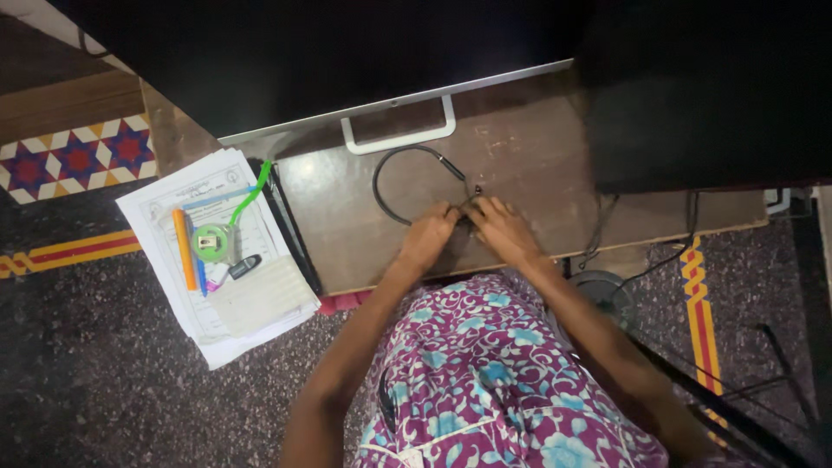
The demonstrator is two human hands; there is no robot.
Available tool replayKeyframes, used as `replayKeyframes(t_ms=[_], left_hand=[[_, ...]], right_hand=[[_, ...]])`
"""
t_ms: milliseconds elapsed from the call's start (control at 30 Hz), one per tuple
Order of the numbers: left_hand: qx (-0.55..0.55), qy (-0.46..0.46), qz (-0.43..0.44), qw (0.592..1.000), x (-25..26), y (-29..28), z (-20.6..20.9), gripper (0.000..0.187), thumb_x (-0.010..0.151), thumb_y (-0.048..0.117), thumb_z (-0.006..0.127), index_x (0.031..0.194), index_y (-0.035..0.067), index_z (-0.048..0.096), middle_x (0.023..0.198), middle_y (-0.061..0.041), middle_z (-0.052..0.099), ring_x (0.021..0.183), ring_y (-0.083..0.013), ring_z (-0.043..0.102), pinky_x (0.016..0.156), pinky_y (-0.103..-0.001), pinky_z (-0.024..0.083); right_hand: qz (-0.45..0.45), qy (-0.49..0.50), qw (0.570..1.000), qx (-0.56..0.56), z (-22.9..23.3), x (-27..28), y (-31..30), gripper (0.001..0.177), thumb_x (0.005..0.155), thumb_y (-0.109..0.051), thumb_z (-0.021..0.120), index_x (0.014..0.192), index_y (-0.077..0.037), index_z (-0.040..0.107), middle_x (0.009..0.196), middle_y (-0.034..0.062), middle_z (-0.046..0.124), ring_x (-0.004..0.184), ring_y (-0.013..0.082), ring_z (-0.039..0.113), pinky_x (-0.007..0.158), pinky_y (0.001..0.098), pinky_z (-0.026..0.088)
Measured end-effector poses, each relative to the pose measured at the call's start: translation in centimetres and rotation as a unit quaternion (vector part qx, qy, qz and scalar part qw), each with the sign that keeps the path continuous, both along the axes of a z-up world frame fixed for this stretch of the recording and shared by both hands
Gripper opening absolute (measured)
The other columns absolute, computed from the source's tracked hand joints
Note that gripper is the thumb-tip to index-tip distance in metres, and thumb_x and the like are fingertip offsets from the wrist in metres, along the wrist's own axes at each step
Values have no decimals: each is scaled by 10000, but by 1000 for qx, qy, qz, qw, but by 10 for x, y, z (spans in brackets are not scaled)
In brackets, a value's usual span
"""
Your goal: The person organizes items on a desk, including books, papers, and decorative flowers, then uses a cloth to wipe down the surface of the desk and the monitor stand.
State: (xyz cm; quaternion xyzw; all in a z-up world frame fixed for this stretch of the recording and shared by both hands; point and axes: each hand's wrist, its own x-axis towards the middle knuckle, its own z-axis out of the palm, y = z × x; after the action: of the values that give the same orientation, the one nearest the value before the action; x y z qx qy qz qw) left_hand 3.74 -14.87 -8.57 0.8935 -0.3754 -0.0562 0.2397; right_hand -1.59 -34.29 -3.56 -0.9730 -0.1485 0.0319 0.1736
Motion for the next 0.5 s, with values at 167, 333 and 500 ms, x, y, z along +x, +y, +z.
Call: replayKeyframes(t_ms=[167,333,500], left_hand=[[61,-11,-11,998,-15,7,-25,220,890,55,581,1100,39,647,1098,-133,631,938,-329,689,698,-433,600],[28,-72,-31,997,-18,13,-24,199,848,65,600,1041,48,647,1082,-111,633,1030,-302,677,693,-398,612],[68,-66,-65,993,-27,19,-22,203,867,68,604,1061,24,641,1056,-127,617,1026,-297,656,670,-387,611]], right_hand=[[-12,-20,999,-21,-31,-14,8,429,797,-97,704,1223,-67,661,1198,110,614,1186,303,605,959,410,545],[-60,-39,997,-23,-58,-22,17,335,791,-144,718,1096,-25,648,1159,158,619,1154,348,616,951,433,533],[-127,-117,984,-49,-69,-43,22,393,830,-167,696,1189,-14,646,1287,173,614,1205,353,588,1025,417,505]])
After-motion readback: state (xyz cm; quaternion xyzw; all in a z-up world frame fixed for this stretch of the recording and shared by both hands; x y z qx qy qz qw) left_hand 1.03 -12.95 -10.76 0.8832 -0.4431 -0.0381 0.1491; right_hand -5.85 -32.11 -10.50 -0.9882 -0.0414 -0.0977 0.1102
